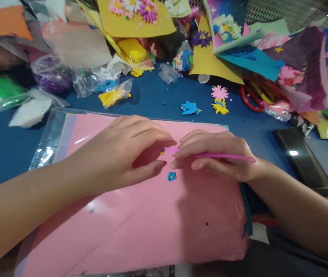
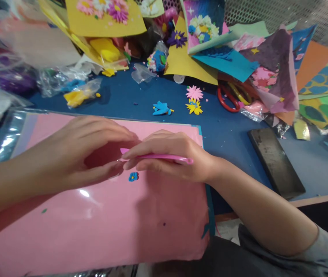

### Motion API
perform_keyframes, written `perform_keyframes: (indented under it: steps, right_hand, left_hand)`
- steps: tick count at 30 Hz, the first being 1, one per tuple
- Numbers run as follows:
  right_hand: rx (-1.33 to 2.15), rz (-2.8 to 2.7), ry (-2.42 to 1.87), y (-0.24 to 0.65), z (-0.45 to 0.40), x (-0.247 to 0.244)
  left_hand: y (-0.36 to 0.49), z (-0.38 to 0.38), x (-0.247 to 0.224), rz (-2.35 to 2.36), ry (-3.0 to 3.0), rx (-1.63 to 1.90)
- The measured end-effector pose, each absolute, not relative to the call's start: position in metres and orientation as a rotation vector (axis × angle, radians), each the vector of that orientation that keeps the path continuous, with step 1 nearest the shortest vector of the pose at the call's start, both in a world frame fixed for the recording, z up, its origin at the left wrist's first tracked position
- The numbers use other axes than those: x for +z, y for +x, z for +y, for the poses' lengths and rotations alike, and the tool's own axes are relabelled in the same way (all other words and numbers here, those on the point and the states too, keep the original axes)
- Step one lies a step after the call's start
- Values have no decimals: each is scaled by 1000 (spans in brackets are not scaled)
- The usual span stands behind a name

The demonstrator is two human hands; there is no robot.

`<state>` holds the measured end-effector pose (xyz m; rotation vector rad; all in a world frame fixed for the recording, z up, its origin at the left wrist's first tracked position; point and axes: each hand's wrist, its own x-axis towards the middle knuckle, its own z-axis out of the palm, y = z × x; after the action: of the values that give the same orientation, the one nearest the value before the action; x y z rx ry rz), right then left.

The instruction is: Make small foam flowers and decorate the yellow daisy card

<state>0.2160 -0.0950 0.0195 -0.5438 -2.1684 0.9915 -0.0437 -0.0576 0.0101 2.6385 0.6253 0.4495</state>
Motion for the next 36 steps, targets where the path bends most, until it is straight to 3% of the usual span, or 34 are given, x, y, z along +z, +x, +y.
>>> perform_keyframes:
  steps: [9, 21, 29, 36]
  right_hand:
    - [1220, -2108, -695, 214, -98, 19]
    - [979, -2234, -720, 208, -99, 18]
    - [1167, -2142, -759, 209, -98, 17]
    - [928, -2268, -762, 208, -101, 17]
  left_hand:
    - [-39, -66, 7, 455, 2821, 571]
    - [-34, -72, 2, 348, 2773, 636]
    - [-34, -71, 2, 365, 2745, 612]
    - [-33, -71, 3, 378, 2734, 597]
